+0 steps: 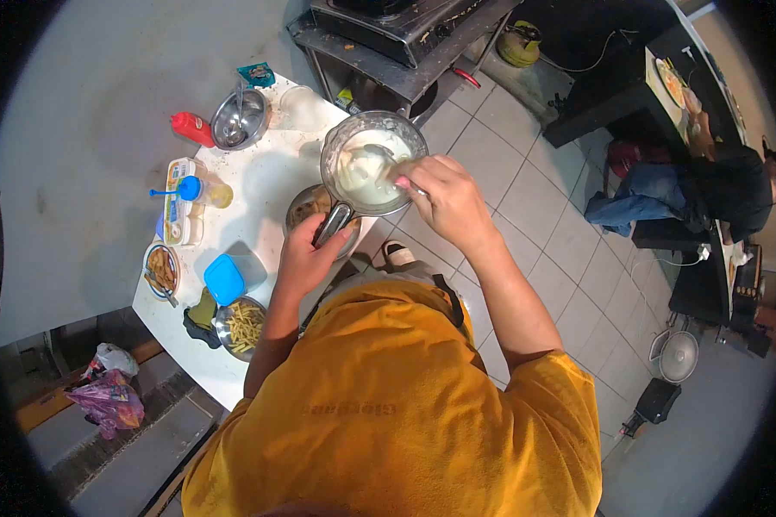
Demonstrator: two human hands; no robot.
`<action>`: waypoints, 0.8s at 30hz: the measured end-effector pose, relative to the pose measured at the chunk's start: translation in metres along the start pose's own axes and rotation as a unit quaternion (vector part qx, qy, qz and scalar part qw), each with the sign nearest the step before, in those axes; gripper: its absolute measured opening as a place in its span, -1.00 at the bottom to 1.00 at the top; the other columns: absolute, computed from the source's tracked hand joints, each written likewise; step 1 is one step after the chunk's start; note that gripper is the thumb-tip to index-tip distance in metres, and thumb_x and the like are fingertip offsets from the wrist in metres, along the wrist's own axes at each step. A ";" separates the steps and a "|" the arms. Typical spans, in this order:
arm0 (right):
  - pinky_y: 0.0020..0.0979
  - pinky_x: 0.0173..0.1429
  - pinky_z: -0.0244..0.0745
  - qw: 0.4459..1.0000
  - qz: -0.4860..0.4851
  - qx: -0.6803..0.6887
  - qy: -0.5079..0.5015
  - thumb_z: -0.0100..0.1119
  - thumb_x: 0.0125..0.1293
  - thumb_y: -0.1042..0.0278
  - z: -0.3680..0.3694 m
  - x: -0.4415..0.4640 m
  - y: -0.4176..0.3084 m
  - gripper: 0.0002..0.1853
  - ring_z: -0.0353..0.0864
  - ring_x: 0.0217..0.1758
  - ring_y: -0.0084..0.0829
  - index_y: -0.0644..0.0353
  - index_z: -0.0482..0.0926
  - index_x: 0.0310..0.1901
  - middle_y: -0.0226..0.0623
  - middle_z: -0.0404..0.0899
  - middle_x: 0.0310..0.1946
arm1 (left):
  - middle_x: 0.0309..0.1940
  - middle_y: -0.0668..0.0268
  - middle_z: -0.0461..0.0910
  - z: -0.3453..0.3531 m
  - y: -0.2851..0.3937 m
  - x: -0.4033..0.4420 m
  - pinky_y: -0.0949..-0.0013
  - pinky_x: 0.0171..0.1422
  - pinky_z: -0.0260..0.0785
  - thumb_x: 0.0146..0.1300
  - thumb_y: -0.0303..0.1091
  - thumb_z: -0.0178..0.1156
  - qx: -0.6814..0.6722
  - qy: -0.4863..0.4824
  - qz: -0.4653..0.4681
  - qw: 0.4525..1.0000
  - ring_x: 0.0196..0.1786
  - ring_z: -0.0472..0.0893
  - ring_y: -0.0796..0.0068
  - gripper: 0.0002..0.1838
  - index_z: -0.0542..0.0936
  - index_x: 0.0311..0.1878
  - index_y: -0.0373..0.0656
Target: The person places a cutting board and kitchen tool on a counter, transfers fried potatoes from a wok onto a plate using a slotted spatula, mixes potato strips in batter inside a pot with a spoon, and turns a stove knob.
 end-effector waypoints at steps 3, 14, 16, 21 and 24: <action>-0.28 -0.15 0.48 1.000 0.005 -0.002 0.026 0.27 0.18 0.48 -0.008 0.002 0.001 -0.91 0.58 -0.32 -0.21 0.22 0.59 -0.28 -0.24 0.60 -0.37 | -0.63 0.45 0.42 -0.002 0.000 -0.001 0.49 -0.46 0.18 0.21 -0.27 0.31 0.005 -0.004 0.004 1.000 -0.55 0.32 0.69 -0.77 0.59 -0.25 -0.25; -0.30 -0.18 0.48 0.996 0.067 -0.011 0.053 0.23 0.23 0.50 0.002 0.006 0.013 -0.93 0.58 -0.33 -0.18 0.25 0.62 -0.26 -0.18 0.60 -0.40 | -0.66 0.33 0.46 -0.002 0.001 -0.001 0.43 -0.46 0.23 0.19 -0.27 0.31 0.002 -0.015 0.008 1.000 -0.58 0.36 0.60 -0.76 0.55 -0.33 -0.27; -0.33 -0.20 0.49 0.996 0.073 0.019 0.045 0.18 0.27 0.52 0.007 0.004 0.011 -0.93 0.59 -0.34 -0.23 0.27 0.62 -0.24 -0.18 0.61 -0.38 | -0.66 0.33 0.46 -0.002 0.002 -0.001 0.43 -0.46 0.23 0.19 -0.26 0.32 -0.007 -0.007 0.024 1.000 -0.58 0.35 0.61 -0.75 0.56 -0.33 -0.27; -0.38 -0.24 0.50 0.997 0.043 0.060 0.021 0.09 0.33 0.54 0.004 0.001 0.002 -0.89 0.60 -0.38 -0.29 0.30 0.62 -0.22 -0.17 0.62 -0.38 | -0.66 0.32 0.46 -0.004 0.004 -0.001 0.42 -0.46 0.23 0.18 -0.26 0.32 -0.001 -0.009 0.005 1.000 -0.58 0.35 0.60 -0.75 0.56 -0.32 -0.28; -0.31 -0.22 0.49 0.994 0.068 0.080 0.014 0.17 0.27 0.52 -0.007 -0.001 0.001 -0.93 0.57 -0.38 -0.17 0.28 0.62 -0.26 -0.15 0.59 -0.43 | -0.65 0.30 0.45 -0.006 0.004 -0.001 0.41 -0.46 0.23 0.18 -0.26 0.32 0.011 -0.006 0.006 1.000 -0.57 0.35 0.59 -0.75 0.56 -0.33 -0.28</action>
Point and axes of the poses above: each hand's wrist, its own x-axis towards the middle knuckle, its own z-axis out of the palm, y = z × x, the point moved 4 cm from there along x, towards the middle knuckle
